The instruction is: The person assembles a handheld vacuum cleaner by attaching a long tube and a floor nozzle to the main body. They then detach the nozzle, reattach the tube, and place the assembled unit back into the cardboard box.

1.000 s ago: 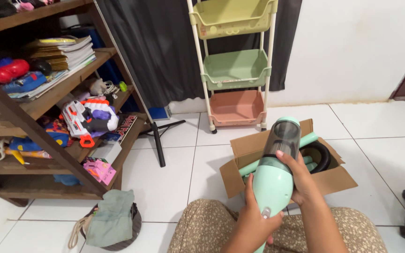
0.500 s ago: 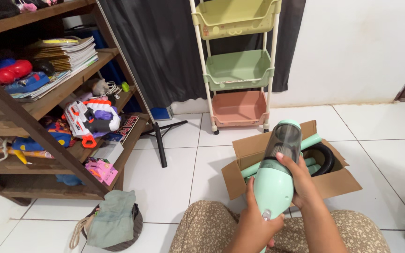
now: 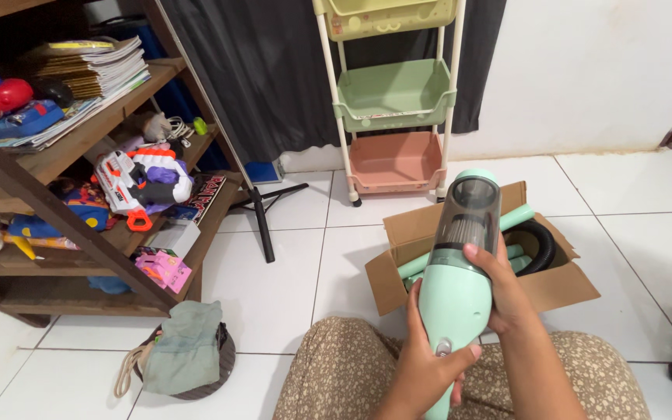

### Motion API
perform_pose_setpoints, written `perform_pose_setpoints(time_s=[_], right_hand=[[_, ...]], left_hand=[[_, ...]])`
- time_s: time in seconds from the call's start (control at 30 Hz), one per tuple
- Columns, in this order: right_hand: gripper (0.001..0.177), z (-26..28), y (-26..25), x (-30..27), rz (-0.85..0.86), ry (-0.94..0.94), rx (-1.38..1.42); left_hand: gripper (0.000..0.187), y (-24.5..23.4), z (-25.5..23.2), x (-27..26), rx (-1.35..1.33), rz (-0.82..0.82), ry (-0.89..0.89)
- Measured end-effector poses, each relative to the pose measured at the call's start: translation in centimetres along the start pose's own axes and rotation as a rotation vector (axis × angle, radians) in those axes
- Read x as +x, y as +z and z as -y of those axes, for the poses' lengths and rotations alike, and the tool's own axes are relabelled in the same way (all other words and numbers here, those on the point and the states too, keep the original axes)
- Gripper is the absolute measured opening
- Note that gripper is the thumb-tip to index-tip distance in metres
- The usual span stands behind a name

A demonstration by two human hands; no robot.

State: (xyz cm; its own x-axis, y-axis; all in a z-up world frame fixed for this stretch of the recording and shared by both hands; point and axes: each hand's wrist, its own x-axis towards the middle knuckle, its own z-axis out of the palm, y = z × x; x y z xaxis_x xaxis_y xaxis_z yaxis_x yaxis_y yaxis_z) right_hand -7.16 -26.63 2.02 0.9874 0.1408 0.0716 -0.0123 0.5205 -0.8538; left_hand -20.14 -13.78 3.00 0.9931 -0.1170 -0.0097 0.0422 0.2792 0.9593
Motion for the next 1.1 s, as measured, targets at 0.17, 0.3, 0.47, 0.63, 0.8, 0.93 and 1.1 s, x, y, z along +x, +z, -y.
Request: perform_pose_setpoints(time_s=[0.17,0.3,0.47,0.63,0.8,0.93,1.1], right_hand=[[0.091,0.0,-0.5,0.0,0.007,-0.002,-0.014],[0.092,0.1,-0.8,-0.2,0.018,0.003,0.014],[0.093,0.6,-0.8,-0.3,0.022,-0.01,0.001],[0.094,0.8,-0.5,-0.5,-0.014,0.015,-0.062],[0.09,0.5,-0.6,-0.5,-0.078,0.1,-0.061],[0.08,-0.2,-1.0,-0.4,-0.118,0.154,-0.053],[0.074,-0.9,-1.7,-0.4,-0.108,0.165,0.0]], left_hand=[[0.117,0.0,-0.1,-0.3,-0.063,0.05,-0.027],[0.117,0.2,0.0,-0.4,-0.058,0.063,-0.023],[0.117,0.2,0.2,0.0,-0.084,0.083,-0.036],[0.114,0.4,0.2,-0.2,-0.008,0.014,-0.035],[0.113,0.9,-0.3,0.3,0.272,-0.125,-0.153],[0.115,1.0,-0.7,0.6,0.37,-0.144,-0.215],[0.114,0.9,-0.8,0.7,0.416,-0.139,-0.254]])
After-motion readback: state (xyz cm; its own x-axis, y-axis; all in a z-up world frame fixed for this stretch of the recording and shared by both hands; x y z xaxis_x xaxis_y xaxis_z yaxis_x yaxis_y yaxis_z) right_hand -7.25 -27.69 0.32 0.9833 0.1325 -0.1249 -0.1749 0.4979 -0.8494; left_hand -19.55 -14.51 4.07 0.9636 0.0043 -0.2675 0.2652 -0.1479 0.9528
